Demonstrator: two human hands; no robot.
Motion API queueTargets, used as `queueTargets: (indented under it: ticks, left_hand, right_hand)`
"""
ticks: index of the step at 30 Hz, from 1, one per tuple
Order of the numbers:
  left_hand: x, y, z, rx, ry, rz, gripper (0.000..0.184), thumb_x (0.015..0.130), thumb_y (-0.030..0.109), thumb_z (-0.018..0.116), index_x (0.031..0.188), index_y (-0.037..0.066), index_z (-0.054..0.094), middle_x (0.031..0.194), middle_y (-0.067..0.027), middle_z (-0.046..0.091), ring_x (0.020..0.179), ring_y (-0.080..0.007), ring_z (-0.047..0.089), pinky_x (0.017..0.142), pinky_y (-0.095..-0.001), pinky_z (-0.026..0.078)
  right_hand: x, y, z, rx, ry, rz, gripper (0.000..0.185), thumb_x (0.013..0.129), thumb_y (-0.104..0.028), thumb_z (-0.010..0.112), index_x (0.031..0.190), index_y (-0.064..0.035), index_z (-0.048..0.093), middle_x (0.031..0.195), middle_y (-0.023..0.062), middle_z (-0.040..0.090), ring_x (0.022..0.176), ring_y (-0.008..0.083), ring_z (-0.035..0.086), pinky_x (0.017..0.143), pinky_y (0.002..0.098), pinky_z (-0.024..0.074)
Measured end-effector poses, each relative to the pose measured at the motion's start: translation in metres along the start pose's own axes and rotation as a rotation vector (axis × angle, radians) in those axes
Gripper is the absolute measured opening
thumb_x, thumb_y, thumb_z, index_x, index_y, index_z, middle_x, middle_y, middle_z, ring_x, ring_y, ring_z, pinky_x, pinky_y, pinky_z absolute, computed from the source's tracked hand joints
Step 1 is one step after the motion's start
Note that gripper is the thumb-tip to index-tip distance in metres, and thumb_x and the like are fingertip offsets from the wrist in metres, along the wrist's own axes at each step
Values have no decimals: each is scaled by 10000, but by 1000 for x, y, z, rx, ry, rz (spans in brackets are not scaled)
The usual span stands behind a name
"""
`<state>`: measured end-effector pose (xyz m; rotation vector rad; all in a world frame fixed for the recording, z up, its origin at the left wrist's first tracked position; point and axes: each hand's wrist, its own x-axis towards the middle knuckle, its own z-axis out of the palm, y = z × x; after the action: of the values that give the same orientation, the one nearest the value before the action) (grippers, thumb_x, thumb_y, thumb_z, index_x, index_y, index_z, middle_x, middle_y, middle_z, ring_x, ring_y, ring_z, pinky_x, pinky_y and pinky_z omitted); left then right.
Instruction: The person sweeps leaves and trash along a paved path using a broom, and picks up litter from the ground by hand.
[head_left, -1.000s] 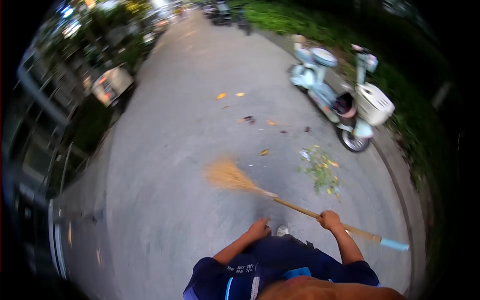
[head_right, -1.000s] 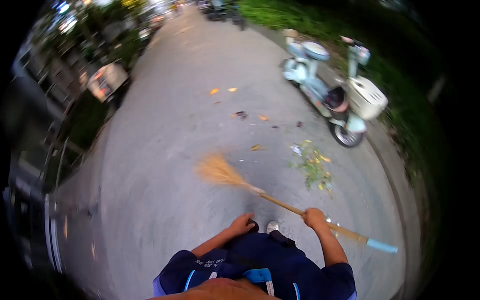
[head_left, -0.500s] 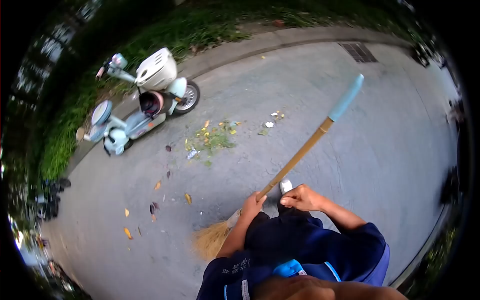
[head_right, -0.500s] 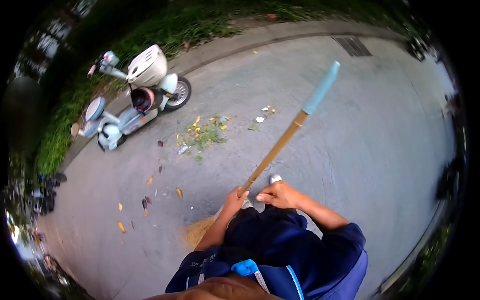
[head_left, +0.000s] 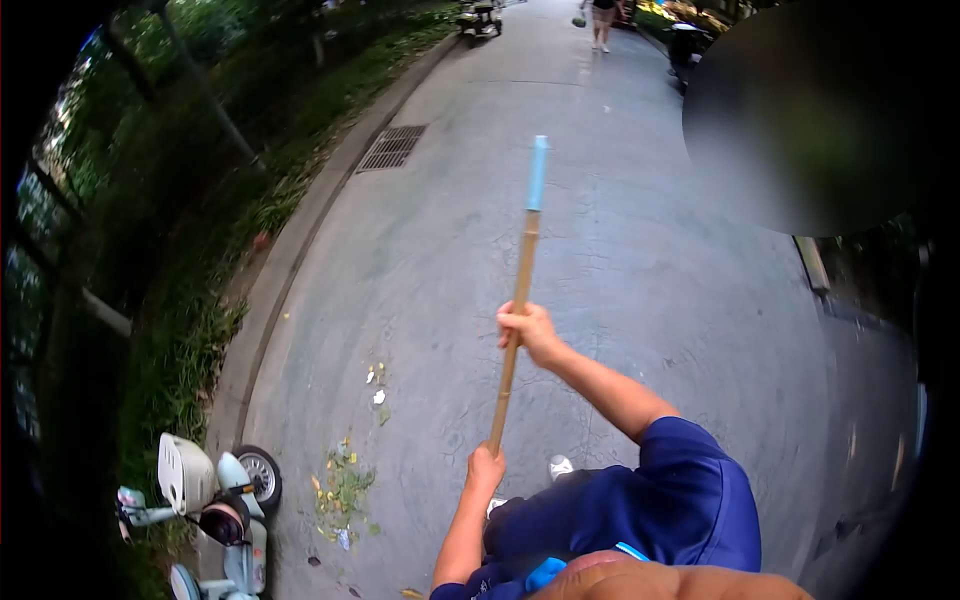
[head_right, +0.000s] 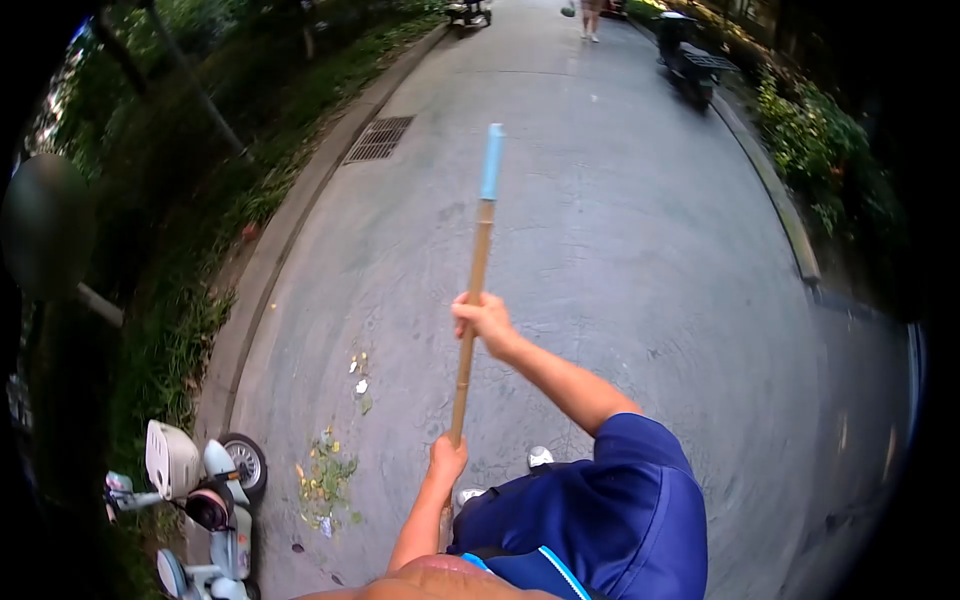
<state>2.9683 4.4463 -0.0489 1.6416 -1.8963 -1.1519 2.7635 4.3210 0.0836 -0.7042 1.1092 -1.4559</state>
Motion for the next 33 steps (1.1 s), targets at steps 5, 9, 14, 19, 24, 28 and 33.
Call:
queueTargets:
  ticks: [5,9,14,19,24,28,33]
  left_hand:
    - [48,74,73,173,-248,169,177,775,151,495,840,4,569,775,-268,569,788,-433,547,680,-483,449]
    - [76,109,108,316,-476,288,160,720,114,495,820,20,577,795,-248,582,792,-411,559,683,-473,454]
    - [124,128,139,417,-829,537,173,664,90,517,806,30,596,783,-220,596,774,-382,576,647,-458,464]
    - [200,107,116,721,-880,656,174,614,77,557,762,40,641,803,-169,623,782,-309,608,664,-425,481]
    - [302,35,51,732,-434,565,191,629,264,644,753,120,653,817,-98,624,876,-280,575,834,-505,365]
    - [353,3,-35,819,-227,575,151,629,262,618,707,135,639,772,-68,614,852,-253,568,759,-529,363]
    - [413,-62,-158,981,-88,158,166,693,280,605,830,193,637,898,0,599,957,-187,525,828,-540,329]
  right_hand:
    - [-11,-108,-199,105,304,-355,132,769,-150,564,689,-77,489,557,26,480,485,132,489,472,269,432]
    - [-84,-194,-343,422,439,-518,128,846,-169,530,756,-123,451,519,-55,325,440,41,336,404,194,299]
    - [-219,-190,-397,582,258,-752,172,897,-162,426,796,-34,481,507,-32,302,426,58,295,406,195,279]
    - [-255,-118,-332,422,219,-715,359,921,-227,393,596,-135,272,503,-17,257,455,80,234,485,227,261]
    - [-164,-12,-195,560,565,-486,272,878,-275,489,700,-75,438,638,9,392,734,146,456,840,323,383]
    - [-47,55,-52,436,426,-216,332,862,-317,517,985,-9,531,1025,73,529,969,163,471,936,349,328]
    - [79,81,88,276,137,-105,321,852,-308,543,1037,-53,488,1133,53,479,1092,148,408,977,318,276]
